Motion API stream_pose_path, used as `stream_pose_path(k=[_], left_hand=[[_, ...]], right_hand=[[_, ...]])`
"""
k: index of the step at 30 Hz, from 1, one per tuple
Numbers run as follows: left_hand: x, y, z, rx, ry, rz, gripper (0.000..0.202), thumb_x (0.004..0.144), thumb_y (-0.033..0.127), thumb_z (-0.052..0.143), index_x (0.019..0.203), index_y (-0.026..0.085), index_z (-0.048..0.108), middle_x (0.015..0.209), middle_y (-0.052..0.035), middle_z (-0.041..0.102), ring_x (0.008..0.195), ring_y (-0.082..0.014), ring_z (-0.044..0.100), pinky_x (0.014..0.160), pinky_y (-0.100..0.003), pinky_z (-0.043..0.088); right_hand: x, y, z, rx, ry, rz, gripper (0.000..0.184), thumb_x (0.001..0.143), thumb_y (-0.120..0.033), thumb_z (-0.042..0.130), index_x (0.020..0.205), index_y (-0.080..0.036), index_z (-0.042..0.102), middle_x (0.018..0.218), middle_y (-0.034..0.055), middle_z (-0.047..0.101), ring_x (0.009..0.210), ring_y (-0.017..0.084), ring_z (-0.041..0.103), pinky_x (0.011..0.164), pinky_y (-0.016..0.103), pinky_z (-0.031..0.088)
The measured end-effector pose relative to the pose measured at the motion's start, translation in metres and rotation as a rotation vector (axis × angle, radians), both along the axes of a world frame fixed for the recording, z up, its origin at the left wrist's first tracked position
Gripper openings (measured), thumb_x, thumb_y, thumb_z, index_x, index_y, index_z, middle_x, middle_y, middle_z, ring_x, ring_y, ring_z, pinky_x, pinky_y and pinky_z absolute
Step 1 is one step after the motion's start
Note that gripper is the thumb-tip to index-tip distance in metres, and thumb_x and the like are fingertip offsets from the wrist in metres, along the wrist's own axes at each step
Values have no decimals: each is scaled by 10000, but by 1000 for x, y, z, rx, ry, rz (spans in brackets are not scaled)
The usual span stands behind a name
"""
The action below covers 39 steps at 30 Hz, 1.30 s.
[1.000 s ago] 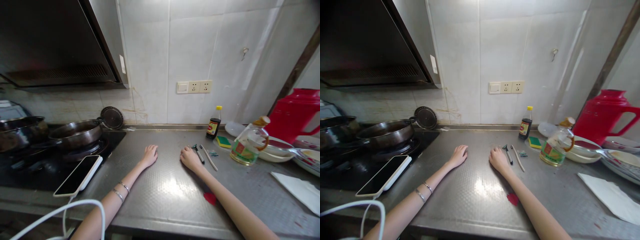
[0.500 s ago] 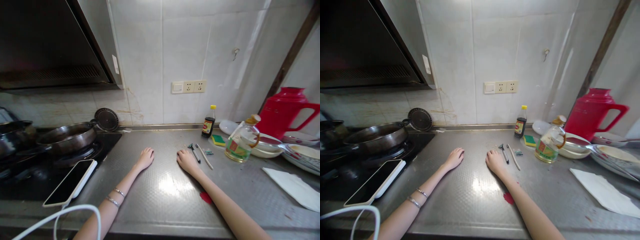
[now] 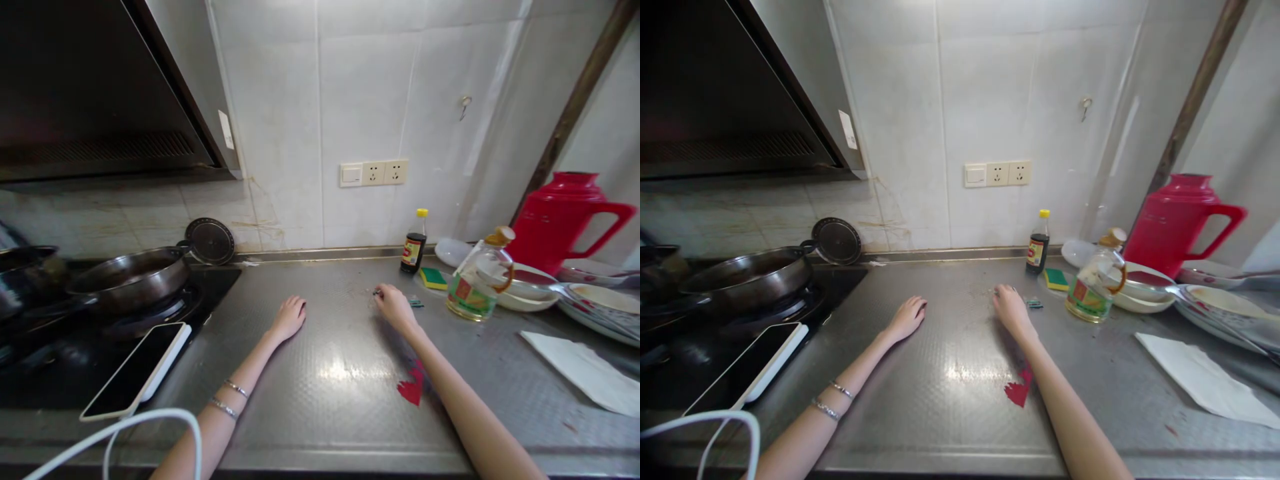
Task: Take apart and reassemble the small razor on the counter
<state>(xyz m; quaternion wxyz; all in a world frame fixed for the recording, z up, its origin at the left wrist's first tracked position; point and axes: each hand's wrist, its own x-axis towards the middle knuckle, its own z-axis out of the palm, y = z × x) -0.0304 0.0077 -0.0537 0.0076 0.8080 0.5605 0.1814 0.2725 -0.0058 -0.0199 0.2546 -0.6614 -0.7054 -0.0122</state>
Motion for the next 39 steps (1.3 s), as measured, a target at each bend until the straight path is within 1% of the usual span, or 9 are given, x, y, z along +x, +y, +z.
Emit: stream_pose_path(k=[4, 7, 11, 16, 27, 31, 34, 37, 39], left_hand=[[0, 0, 0, -10, -3, -1, 352, 869, 209, 362, 1161, 132, 543, 1284, -134, 498, 1233, -240, 403, 1045, -409, 286], [-1, 0, 0, -16, -7, -3, 359, 873, 216, 357, 1170, 131, 538, 1297, -138, 487, 1242, -236, 396, 1052, -407, 274], [-1, 0, 0, -17, 15, 13, 367, 877, 232, 348, 1181, 145, 534, 1310, -116, 482, 1251, -233, 387, 1053, -397, 275], [-2, 1, -2, -20, 16, 9, 373, 878, 238, 345, 1190, 149, 528, 1316, -113, 478, 1255, -233, 382, 1050, -402, 280], [-2, 1, -2, -18, -5, 5, 361, 872, 231, 360, 1180, 159, 536, 1312, -106, 487, 1252, -220, 390, 1050, -403, 285], [-2, 1, -2, -18, -18, -5, 362, 868, 224, 360, 1173, 148, 540, 1306, -114, 491, 1250, -227, 394, 1053, -406, 286], [-2, 1, 0, -15, -59, -12, 340, 850, 207, 388, 1127, 132, 570, 1290, -126, 504, 1257, -235, 390, 1056, -389, 290], [2, -1, 10, 6, -145, 14, 277, 808, 188, 460, 1019, 117, 625, 1293, -138, 498, 1275, -254, 364, 1057, -378, 295], [9, -2, 20, 27, -253, 41, 237, 792, 181, 490, 952, 110, 650, 1269, -146, 519, 1251, -258, 397, 1048, -377, 306]], right_hand=[[29, 3, 1, -2, 65, -141, 286, 796, -211, 455, 1012, -123, 621, 882, 105, 668, 800, 184, 601, 675, 229, 368], [36, 4, -4, -74, 58, -170, 296, 782, -246, 481, 1000, -125, 642, 882, 126, 684, 825, 206, 620, 675, 232, 378], [34, 7, -9, -169, 6, -172, 290, 763, -290, 528, 959, -125, 663, 917, 155, 687, 879, 237, 629, 696, 243, 395], [28, 6, -8, -238, -38, -197, 259, 763, -279, 515, 894, -126, 678, 882, 167, 687, 847, 249, 643, 669, 262, 411], [26, 4, -7, -247, -71, -164, 183, 728, -225, 525, 707, -125, 676, 767, 157, 687, 761, 230, 649, 602, 236, 389], [26, 3, -6, -198, -64, -187, 196, 731, -228, 512, 734, -124, 678, 795, 157, 690, 770, 234, 645, 597, 239, 374], [24, 1, -1, -98, -12, -146, 241, 757, -256, 483, 758, -130, 689, 797, 145, 693, 774, 223, 633, 610, 238, 368], [18, 0, 8, 25, 84, -92, 262, 764, -285, 483, 795, -137, 697, 776, 112, 693, 748, 203, 618, 623, 230, 370], [12, 0, 14, 92, 144, -68, 272, 764, -307, 491, 810, -136, 697, 762, 96, 687, 720, 190, 608, 628, 226, 377]])
